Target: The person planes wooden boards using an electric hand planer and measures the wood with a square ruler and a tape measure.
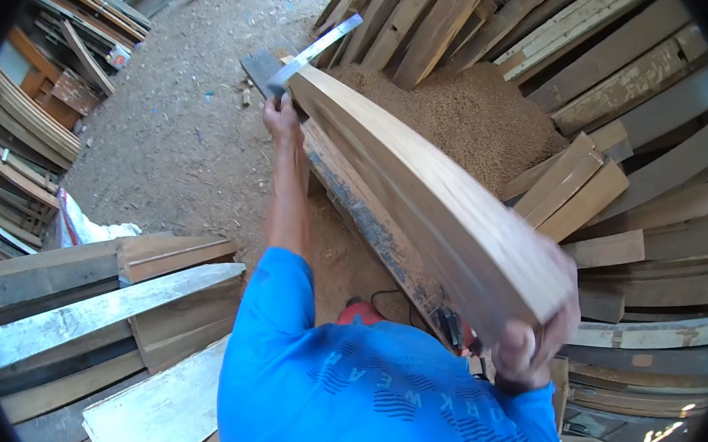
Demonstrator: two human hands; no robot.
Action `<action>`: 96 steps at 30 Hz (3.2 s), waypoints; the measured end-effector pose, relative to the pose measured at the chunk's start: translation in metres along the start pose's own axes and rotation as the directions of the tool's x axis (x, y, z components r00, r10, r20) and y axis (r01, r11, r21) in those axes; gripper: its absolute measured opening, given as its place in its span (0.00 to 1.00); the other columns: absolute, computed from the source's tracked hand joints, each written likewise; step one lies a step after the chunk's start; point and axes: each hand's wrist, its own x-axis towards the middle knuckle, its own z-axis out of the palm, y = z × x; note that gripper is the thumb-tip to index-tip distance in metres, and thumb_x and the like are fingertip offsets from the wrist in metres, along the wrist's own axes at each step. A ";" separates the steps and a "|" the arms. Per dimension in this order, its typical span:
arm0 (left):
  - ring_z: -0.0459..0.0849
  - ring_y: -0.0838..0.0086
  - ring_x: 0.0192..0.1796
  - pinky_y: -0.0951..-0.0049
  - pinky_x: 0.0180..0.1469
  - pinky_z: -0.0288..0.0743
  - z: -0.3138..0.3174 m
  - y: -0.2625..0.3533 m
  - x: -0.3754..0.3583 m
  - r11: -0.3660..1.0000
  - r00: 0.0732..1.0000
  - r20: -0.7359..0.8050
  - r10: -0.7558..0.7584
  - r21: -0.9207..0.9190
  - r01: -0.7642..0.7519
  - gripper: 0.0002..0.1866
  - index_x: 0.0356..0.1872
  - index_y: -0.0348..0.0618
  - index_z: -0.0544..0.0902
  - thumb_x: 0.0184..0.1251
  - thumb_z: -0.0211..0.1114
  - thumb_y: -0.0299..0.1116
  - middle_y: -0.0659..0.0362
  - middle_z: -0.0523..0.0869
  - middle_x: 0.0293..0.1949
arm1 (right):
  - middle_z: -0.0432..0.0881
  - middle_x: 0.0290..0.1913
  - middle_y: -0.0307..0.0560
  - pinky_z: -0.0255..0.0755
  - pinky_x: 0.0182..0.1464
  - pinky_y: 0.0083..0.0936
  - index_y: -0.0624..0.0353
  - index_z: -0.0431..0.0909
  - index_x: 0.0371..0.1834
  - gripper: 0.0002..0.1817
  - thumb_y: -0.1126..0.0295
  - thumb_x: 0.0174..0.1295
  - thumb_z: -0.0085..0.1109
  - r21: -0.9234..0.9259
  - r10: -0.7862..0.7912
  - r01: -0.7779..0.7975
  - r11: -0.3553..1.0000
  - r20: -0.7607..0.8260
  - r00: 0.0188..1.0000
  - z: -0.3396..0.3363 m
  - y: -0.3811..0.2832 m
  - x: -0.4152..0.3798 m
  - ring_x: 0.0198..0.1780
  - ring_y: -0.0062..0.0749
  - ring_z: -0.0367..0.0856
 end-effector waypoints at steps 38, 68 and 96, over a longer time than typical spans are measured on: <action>0.81 0.79 0.30 0.78 0.28 0.77 -0.242 0.128 -0.438 0.939 0.943 -0.296 -0.151 0.256 0.231 0.10 0.53 0.41 0.69 0.80 0.56 0.32 0.57 0.85 0.42 | 0.86 0.37 0.71 0.81 0.45 0.53 0.71 0.74 0.60 0.32 0.65 0.53 0.73 -0.333 0.345 -0.212 0.919 0.419 0.840 -0.037 0.174 -0.229 0.39 0.64 0.89; 0.72 0.40 0.68 0.50 0.75 0.63 0.004 -0.002 -0.508 0.380 0.860 -0.182 -0.477 0.839 0.389 0.64 0.85 0.56 0.47 0.46 0.77 0.44 0.31 0.73 0.62 | 0.83 0.56 0.68 0.75 0.63 0.47 0.66 0.72 0.65 0.35 0.54 0.61 0.68 -0.477 0.664 -0.487 0.731 0.336 0.668 -0.135 0.279 -0.301 0.58 0.60 0.83; 0.86 0.42 0.54 0.51 0.61 0.78 -0.046 -0.044 -0.534 0.624 0.969 0.202 -0.145 0.778 -0.069 0.48 0.81 0.35 0.58 0.67 0.69 0.51 0.33 0.86 0.52 | 0.84 0.34 0.41 0.78 0.38 0.30 0.61 0.83 0.49 0.16 0.61 0.66 0.64 -0.064 0.507 -0.513 0.856 0.298 0.809 -0.158 0.249 -0.282 0.34 0.28 0.83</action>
